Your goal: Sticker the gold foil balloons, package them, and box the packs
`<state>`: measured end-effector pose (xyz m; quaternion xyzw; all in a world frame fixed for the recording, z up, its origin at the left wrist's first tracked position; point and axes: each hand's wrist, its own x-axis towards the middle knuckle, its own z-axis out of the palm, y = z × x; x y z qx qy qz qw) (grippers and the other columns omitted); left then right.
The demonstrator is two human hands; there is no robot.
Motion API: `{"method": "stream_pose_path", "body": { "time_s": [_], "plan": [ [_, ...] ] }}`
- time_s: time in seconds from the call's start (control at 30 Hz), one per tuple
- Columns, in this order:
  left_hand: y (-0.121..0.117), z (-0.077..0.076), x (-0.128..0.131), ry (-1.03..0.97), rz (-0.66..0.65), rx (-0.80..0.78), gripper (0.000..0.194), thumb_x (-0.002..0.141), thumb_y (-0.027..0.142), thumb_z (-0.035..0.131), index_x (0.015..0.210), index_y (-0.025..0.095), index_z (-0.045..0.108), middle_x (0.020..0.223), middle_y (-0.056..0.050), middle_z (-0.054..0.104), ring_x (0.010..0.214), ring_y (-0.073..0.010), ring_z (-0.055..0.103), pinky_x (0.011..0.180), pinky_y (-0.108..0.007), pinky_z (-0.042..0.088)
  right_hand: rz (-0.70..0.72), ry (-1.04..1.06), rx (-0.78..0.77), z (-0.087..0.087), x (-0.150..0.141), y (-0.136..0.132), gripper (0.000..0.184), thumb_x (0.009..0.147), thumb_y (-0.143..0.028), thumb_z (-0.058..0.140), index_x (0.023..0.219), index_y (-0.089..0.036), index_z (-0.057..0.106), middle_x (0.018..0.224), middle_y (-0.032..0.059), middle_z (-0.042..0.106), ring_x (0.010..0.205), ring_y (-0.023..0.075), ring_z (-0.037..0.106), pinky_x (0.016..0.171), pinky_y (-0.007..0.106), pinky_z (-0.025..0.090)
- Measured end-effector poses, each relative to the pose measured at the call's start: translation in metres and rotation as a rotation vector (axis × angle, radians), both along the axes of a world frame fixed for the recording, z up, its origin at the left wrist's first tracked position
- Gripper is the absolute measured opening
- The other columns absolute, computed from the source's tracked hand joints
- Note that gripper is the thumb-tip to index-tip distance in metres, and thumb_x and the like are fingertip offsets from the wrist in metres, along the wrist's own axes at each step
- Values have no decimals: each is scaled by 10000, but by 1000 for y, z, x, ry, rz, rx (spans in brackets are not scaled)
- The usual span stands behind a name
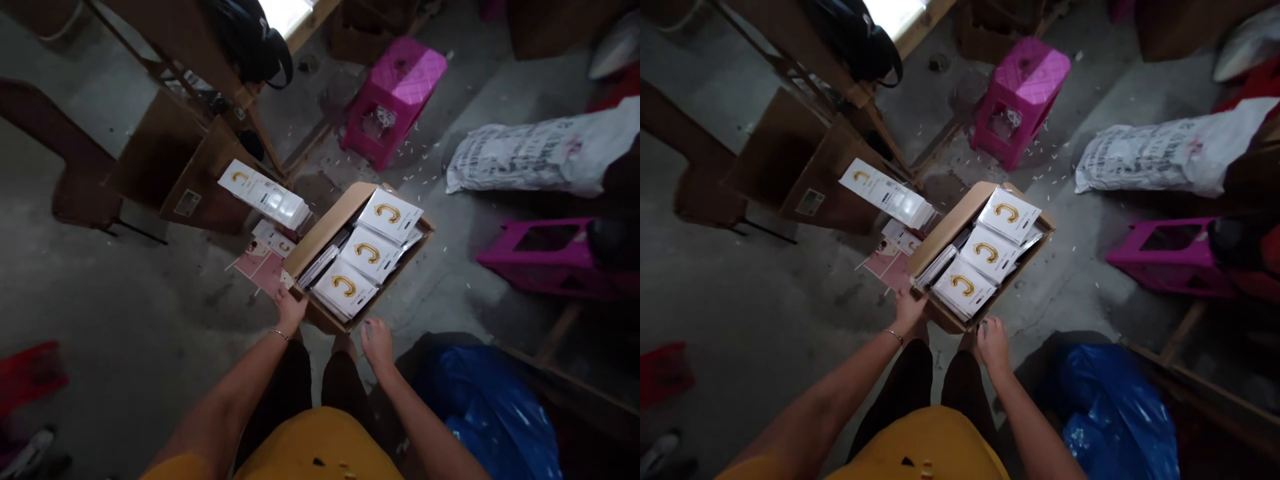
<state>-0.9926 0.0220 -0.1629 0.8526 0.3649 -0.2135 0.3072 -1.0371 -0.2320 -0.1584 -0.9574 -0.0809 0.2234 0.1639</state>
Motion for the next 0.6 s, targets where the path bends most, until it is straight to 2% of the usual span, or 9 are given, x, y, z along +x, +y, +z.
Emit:
{"method": "stream_pose_path", "body": {
  "time_s": [0.1, 0.17, 0.27, 0.4, 0.5, 0.6],
  "plan": [
    [24, 7, -4, -106, -424, -33, 569, 827, 265, 687, 1347, 139, 493, 1470, -171, 404, 1370, -345, 358, 1134, -540, 298, -22, 23, 31, -9, -21, 28, 252, 929, -329, 575, 1115, -164, 619, 1153, 74, 630, 1068, 211, 592, 957, 448, 470],
    [40, 10, -7, -140, -676, -89, 524, 810, 212, 671, 1311, 132, 539, 1431, -173, 457, 1362, -333, 371, 1149, -500, 286, -56, 33, 41, -16, -32, 52, 279, 925, -290, 557, 1152, -139, 615, 1124, 105, 639, 1093, 241, 567, 993, 466, 424],
    [57, 8, -6, -146, -957, -137, 431, 857, 207, 585, 1283, 140, 570, 1362, -159, 525, 1324, -318, 412, 1139, -488, 296, -170, 22, 16, -22, -44, 76, 348, 948, -267, 455, 1216, -98, 599, 1148, 183, 624, 1149, 299, 503, 1019, 498, 361],
    [65, -4, 12, -149, -1232, -169, 428, 898, 142, 484, 1320, 172, 545, 1372, -123, 531, 1343, -271, 401, 1164, -449, 268, -261, 3, 23, -24, -55, 83, 396, 968, -280, 368, 1238, -102, 595, 1236, 189, 595, 1206, 295, 461, 1058, 491, 324],
    [68, -6, 27, -147, -1352, -133, 402, 908, 108, 447, 1287, 170, 565, 1347, -131, 546, 1327, -269, 419, 1148, -462, 293, -272, 4, 54, -22, -58, 85, 387, 964, -267, 369, 1231, -115, 604, 1250, 158, 608, 1230, 268, 463, 1113, 468, 282],
    [74, -1, 34, -141, -1433, -73, 380, 928, 137, 469, 1299, 156, 550, 1366, -140, 528, 1339, -267, 410, 1151, -467, 297, -301, 16, 64, -19, -55, 92, 399, 961, -257, 375, 1269, -101, 576, 1329, 165, 569, 1285, 267, 435, 1146, 475, 250]
  ]
}}
